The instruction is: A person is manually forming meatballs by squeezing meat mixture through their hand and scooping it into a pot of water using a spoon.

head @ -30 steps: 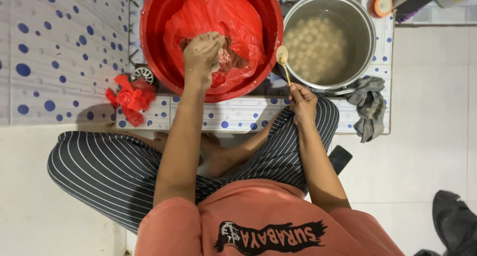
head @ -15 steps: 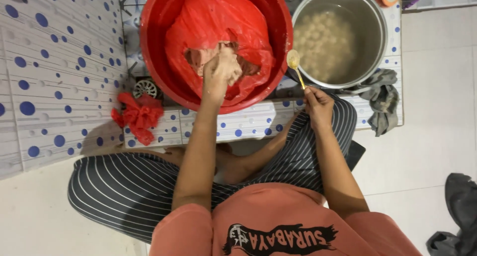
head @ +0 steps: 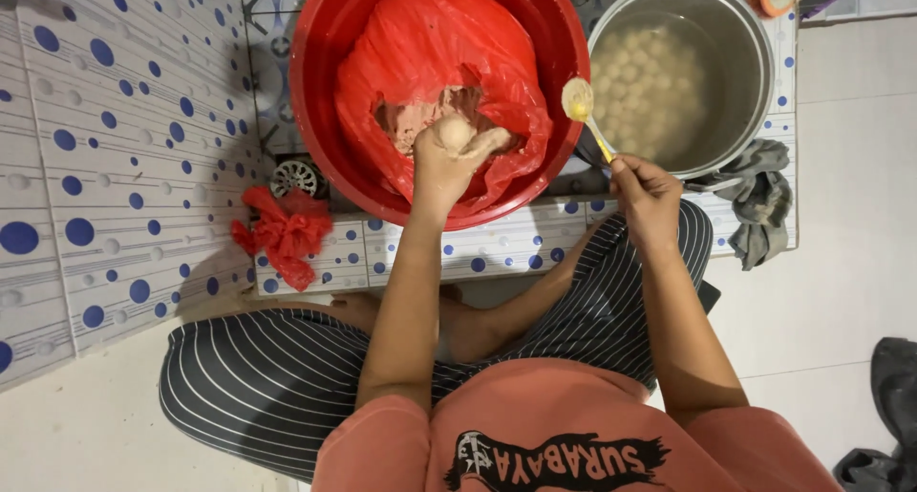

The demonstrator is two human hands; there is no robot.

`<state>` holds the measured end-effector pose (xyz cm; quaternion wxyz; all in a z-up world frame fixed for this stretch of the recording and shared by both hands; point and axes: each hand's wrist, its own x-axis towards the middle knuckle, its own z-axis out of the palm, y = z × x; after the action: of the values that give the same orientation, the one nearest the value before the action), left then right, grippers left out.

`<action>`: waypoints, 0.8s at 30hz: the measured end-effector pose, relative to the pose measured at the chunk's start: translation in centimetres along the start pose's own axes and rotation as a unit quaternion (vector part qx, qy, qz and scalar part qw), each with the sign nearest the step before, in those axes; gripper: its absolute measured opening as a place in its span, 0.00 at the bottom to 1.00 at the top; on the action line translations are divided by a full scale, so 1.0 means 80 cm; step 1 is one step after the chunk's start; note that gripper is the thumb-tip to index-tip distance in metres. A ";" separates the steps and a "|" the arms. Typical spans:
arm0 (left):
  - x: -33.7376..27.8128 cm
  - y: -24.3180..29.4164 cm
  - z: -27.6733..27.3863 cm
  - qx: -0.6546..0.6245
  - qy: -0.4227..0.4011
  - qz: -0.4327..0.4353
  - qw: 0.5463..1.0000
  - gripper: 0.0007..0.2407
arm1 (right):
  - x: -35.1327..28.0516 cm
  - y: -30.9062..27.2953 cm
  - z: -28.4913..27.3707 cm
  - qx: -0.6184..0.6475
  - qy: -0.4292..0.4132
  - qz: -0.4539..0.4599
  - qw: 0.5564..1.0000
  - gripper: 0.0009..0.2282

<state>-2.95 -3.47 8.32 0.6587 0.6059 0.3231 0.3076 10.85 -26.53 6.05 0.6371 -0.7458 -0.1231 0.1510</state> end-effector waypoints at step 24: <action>0.013 -0.035 -0.043 -0.058 -0.138 -0.079 0.986 0.04 | -0.045 -0.158 0.085 -0.511 -0.047 -0.484 0.709 0.08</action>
<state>-5.01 -0.80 5.30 0.7531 0.5759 0.2575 0.1868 5.04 -19.69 17.82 0.1382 -0.7875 -0.5554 -0.2285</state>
